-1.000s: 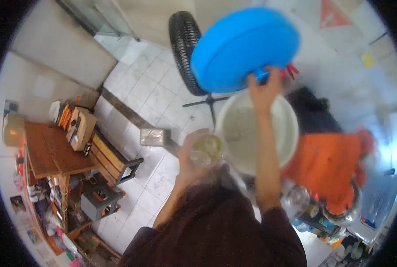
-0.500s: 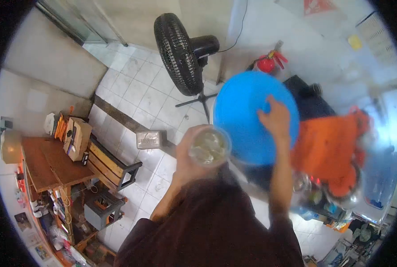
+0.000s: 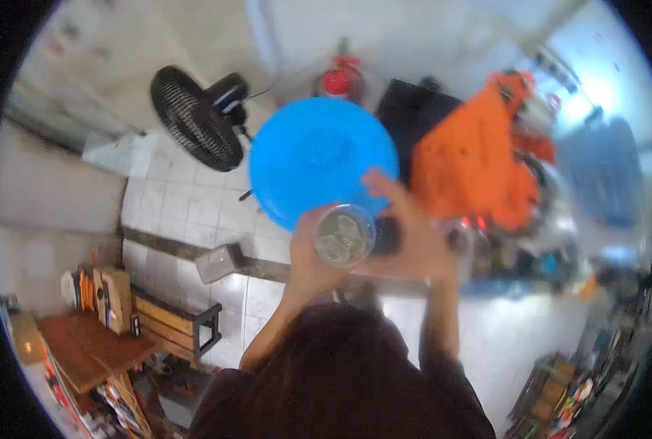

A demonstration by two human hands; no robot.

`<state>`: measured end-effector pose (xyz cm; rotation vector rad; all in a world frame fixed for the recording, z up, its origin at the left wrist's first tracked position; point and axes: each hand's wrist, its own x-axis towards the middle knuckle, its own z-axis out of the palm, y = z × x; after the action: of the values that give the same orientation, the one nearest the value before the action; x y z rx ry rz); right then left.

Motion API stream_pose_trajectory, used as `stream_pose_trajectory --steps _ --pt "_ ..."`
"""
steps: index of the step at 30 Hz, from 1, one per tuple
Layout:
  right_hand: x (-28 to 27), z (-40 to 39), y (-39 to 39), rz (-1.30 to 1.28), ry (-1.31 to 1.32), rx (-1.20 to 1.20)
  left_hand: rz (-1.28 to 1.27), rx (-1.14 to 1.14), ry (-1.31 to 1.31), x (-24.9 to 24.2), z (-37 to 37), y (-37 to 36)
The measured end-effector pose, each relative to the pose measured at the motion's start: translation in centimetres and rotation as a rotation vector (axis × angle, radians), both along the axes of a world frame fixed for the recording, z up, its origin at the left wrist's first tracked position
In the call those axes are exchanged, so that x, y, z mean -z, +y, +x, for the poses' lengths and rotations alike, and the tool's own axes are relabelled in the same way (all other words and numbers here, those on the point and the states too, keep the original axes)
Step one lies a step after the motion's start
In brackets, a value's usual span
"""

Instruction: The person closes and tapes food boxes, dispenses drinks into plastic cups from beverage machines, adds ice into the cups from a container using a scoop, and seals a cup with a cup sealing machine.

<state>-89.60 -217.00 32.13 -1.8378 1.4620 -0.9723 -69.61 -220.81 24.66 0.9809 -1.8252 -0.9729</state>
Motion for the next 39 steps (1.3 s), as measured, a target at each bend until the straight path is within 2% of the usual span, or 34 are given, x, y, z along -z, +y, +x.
stream_pose_trajectory --steps 1,3,4,5,7,8,10,11,12,14,17,19,21,23,24,26,28,31,33,35,36,38,39 --pt "-0.4 0.6 2.7 -0.055 0.204 0.031 -0.002 0.014 -0.077 0.3 -1.6 1.4" --pt "0.8 -0.3 7.4 -0.002 0.201 0.117 -0.039 0.109 -0.039 1.4 -5.0 4.6" --pt "1.0 -1.4 9.6 0.076 0.085 0.219 -0.07 0.132 -0.02 2.2 -6.4 6.5" --pt "1.2 -2.4 11.9 0.081 0.084 0.245 -0.067 0.159 -0.019 3.6 -8.1 8.6" --pt "1.7 -4.6 16.2 -0.055 0.203 0.389 0.2 0.237 0.167 5.4 -11.7 12.5" --pt "1.5 -6.5 18.3 -0.02 0.102 0.449 0.292 0.267 0.225 5.9 -13.4 14.4" --pt "1.8 -9.1 22.4 0.013 0.122 0.534 -0.057 0.341 0.1 5.5 -16.9 17.8" --pt "1.9 -10.3 24.2 0.041 0.147 0.584 -0.052 0.358 0.096 6.0 -18.5 19.4" --pt "2.8 -11.8 26.0 0.03 0.125 0.582 0.12 0.419 0.11 6.5 -19.9 21.0" --pt "2.6 -14.0 28.7 0.074 0.112 0.675 0.193 0.528 0.144 6.4 -22.4 23.2" --pt "3.7 -17.0 32.2 0.054 0.186 0.775 0.26 0.6 0.086 3.4 -25.0 26.2" --pt "4.8 -18.7 34.2 -0.003 0.163 0.807 0.223 0.648 0.04 4.4 -26.2 27.6" --pt "4.7 -19.6 34.9 0.007 0.205 0.819 0.182 0.683 0.005 4.3 -27.7 28.4" --pt "4.8 -20.1 35.7 0.023 0.244 0.821 0.382 0.797 0.072 3.5 -28.7 29.3" --pt "5.2 -20.7 36.1 0.038 0.18 0.873 0.45 0.83 0.096 3.5 -29.1 29.6" --pt "5.4 -21.6 36.3 0.051 0.117 0.916 0.351 0.83 0.061 5.2 -29.9 29.6" --pt "5.0 -21.7 36.3 0.099 0.236 0.89 0.376 0.829 0.096 6.4 -30.1 30.3" --pt "5.5 -22.1 35.7 0.127 0.276 0.92 0.429 0.831 0.195 6.8 -31.1 30.8" --pt "5.2 -22.2 35.4 0.111 0.228 0.85 0.49 0.805 0.25 6.5 -30.1 30.6" --pt "5.1 -22.3 34.0 0.068 0.184 0.793 0.306 0.736 0.091 5.7 -29.6 28.3" --pt "5.1 -22.0 33.7 0.125 0.241 0.82 0.303 0.726 0.092 6.0 -29.7 28.3" --pt "5.4 -21.5 33.5 0.202 0.295 0.835 0.467 0.836 0.209 7.1 -29.2 29.3" --pt "5.5 -21.6 33.3 0.193 0.215 0.827 0.469 0.833 0.208 6.6 -28.9 28.8"
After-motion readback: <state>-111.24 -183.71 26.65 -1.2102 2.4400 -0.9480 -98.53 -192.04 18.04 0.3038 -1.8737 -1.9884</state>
